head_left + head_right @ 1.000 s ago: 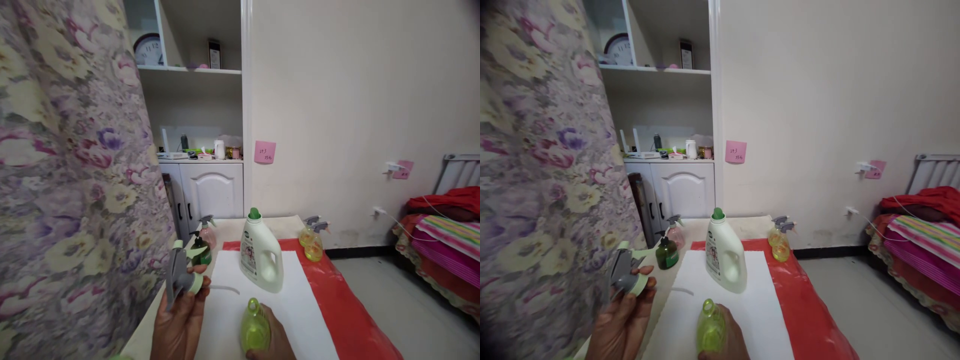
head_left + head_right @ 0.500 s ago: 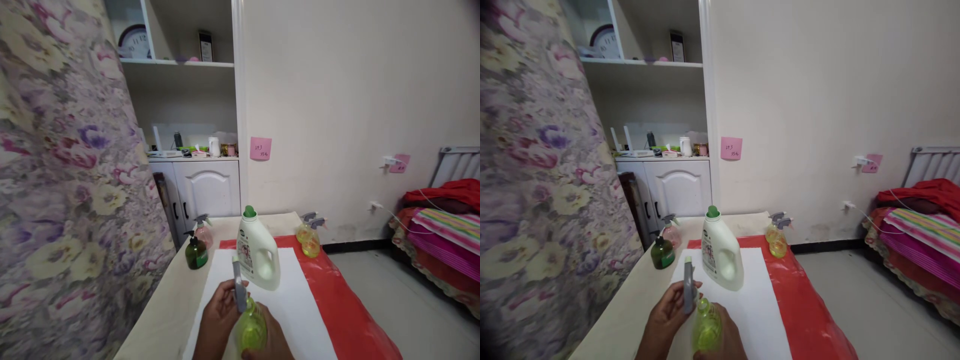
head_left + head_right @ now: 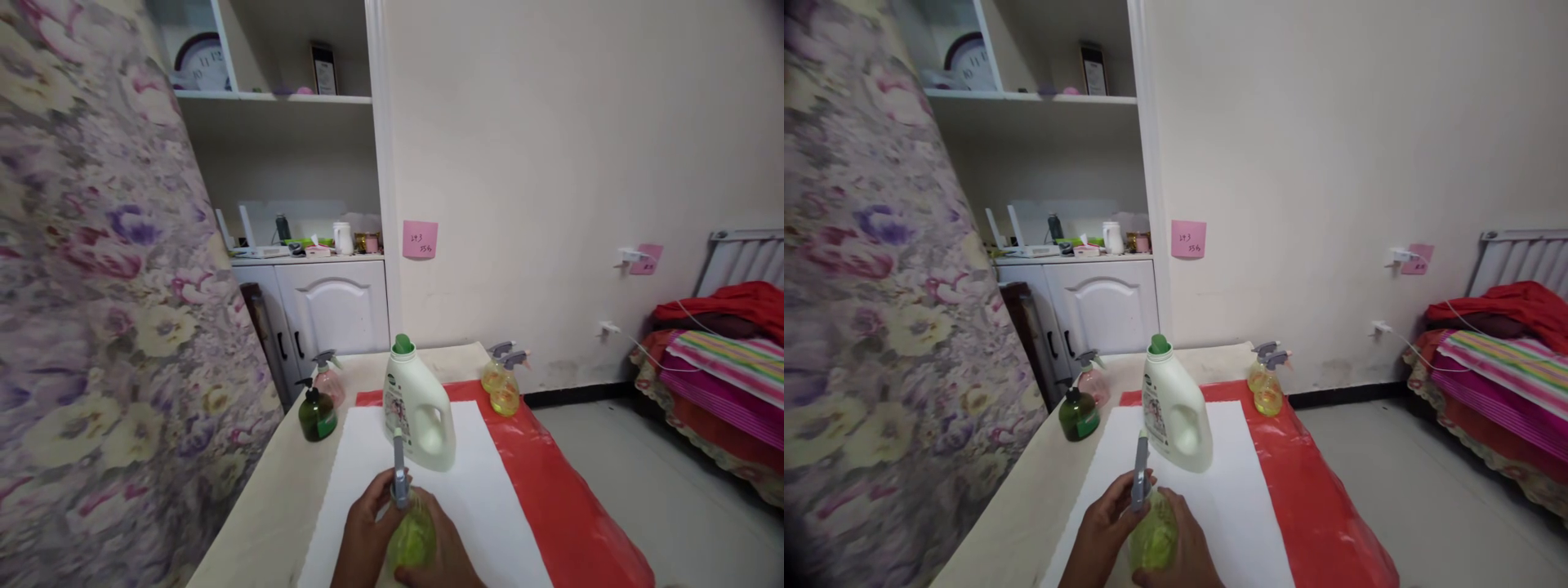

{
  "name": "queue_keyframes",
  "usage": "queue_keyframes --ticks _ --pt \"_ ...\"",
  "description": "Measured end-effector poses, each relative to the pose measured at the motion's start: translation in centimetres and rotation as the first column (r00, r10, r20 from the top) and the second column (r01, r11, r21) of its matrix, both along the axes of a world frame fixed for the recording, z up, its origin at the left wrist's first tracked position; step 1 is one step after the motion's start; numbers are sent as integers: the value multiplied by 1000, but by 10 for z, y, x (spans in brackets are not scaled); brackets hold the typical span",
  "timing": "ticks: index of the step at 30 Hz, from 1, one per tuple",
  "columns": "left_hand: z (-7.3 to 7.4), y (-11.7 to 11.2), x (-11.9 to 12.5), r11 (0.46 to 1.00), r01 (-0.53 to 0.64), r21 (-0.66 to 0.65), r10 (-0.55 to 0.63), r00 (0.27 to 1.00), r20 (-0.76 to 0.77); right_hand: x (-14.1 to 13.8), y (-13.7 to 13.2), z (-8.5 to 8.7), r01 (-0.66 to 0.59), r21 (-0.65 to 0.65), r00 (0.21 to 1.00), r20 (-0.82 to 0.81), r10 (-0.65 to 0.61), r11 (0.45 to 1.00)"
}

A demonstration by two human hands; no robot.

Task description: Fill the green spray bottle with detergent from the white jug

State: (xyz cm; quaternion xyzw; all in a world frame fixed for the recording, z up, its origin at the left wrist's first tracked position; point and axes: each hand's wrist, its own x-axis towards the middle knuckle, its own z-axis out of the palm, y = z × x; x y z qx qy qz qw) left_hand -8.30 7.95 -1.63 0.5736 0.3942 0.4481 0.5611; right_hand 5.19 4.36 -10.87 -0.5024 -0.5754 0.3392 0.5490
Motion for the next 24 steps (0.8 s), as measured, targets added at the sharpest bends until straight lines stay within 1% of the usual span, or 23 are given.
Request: queue_keyframes --ticks 3,6,8,9,11,14,16,20,22,24 --pt "4 2 -3 999 -14 -30 16 997 71 -1 -6 18 15 -90 999 46 -11 996" --pt "12 0 -8 998 -15 -61 23 991 134 -3 -14 38 40 -148 995 94 -27 988" --pt "17 -4 -11 997 -8 -77 20 987 157 -5 -19 46 46 -170 992 120 -26 984" --pt "19 -6 -12 996 -7 -86 22 986 168 -5 -21 47 57 -183 992 122 -35 981" --pt "23 -9 -12 995 -9 -102 28 981 193 -8 -24 43 102 -198 992 94 -85 975" --pt "24 -13 -10 992 -15 -124 45 968 247 -14 -26 28 164 -145 986 12 -164 976" --pt "24 -15 -8 991 -21 -136 61 955 291 -17 -25 17 175 -96 984 -23 -178 980" --pt "20 -17 -4 986 -35 -160 93 924 372 -19 -23 -2 206 -19 978 -28 -207 978" --pt "19 -17 -4 983 -39 -181 108 914 390 -18 -23 -8 220 0 975 -27 -219 976" --pt "19 -17 -4 977 -35 -212 117 916 384 -15 -22 -11 222 -14 974 -34 -223 975"
